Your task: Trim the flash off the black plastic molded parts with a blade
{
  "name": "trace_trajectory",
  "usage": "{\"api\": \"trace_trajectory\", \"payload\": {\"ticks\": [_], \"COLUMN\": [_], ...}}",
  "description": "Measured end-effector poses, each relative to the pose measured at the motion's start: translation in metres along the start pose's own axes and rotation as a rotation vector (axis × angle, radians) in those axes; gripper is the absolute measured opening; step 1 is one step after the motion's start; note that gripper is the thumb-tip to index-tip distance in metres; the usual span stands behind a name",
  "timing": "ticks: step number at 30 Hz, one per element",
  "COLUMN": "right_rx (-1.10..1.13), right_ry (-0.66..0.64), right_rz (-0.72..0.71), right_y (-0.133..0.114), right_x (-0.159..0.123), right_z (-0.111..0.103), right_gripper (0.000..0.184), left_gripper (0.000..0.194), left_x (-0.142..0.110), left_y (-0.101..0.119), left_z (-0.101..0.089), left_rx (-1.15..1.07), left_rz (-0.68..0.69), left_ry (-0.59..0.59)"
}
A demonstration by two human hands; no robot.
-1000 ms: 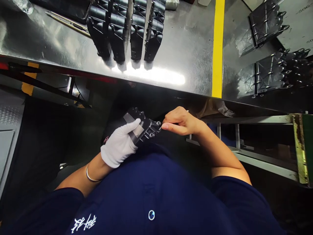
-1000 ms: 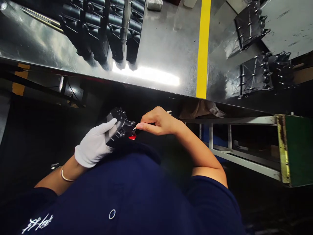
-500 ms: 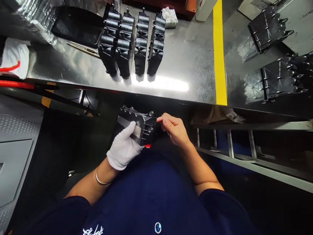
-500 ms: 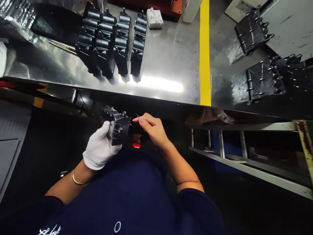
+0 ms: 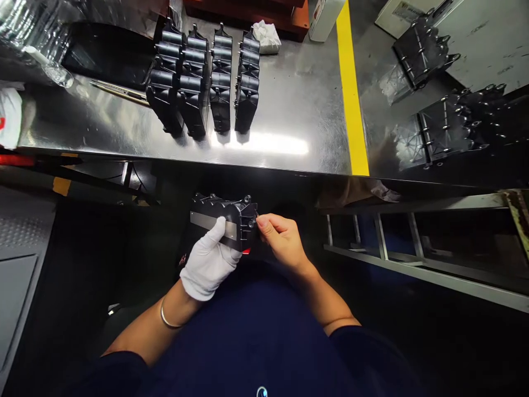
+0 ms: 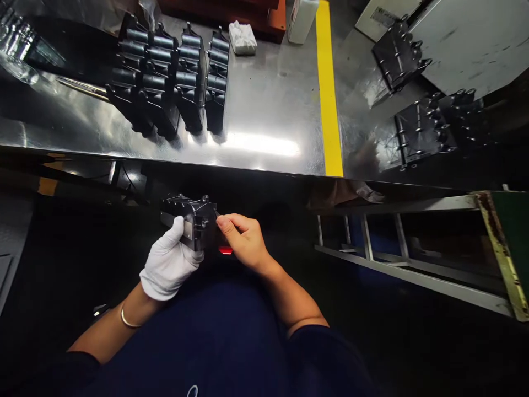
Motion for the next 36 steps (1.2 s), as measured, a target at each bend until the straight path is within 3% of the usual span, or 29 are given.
{"api": "trace_trajectory", "payload": {"ticks": [5, 9, 12, 16, 19, 23, 28, 36], "right_rx": [-0.096, 0.023, -0.009, -0.277, -0.418, -0.479, -0.483, -0.466], "right_ry": [0.243, 0.388, 0.283, 0.066, -0.027, -0.054, -0.076, -0.135], "right_rz": [-0.151, -0.189, -0.235, -0.457, -0.584, -0.635, -0.649, -0.655], "right_y": [0.005, 0.016, 0.011, -0.013, -0.024, -0.026, -0.026, -0.028], "right_x": [-0.004, -0.008, -0.005, -0.006, -0.008, -0.009, -0.01, -0.01], "right_z": [-0.004, -0.009, -0.013, -0.018, -0.019, -0.019, -0.017, -0.017], "right_gripper": [0.047, 0.044, 0.041, 0.036, 0.026, 0.022, 0.02, 0.022], "left_gripper": [0.039, 0.035, 0.032, 0.035, 0.038, 0.041, 0.042, 0.044], "left_x": [0.001, -0.001, -0.003, -0.003, -0.003, -0.003, -0.005, -0.015], "left_y": [-0.006, -0.008, -0.004, 0.001, 0.004, 0.006, 0.003, 0.003], "left_z": [0.0, 0.001, 0.002, 0.002, 0.001, -0.001, 0.002, 0.014], "left_rx": [0.082, 0.055, 0.019, -0.033, -0.006, 0.067, 0.055, 0.19], "left_rz": [-0.027, -0.031, -0.023, -0.022, 0.013, 0.068, 0.021, 0.078], "left_ry": [-0.019, 0.009, 0.015, 0.045, 0.083, 0.078, 0.048, 0.118]}}
Point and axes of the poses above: each hand's wrist, its own x-axis towards the middle knuckle, its own z-axis out of the palm, y = z × x, the point moved 6 cm from there along x, towards the middle knuckle, and after that the axes turned 2 degrees about x, right-handed, at the moved point
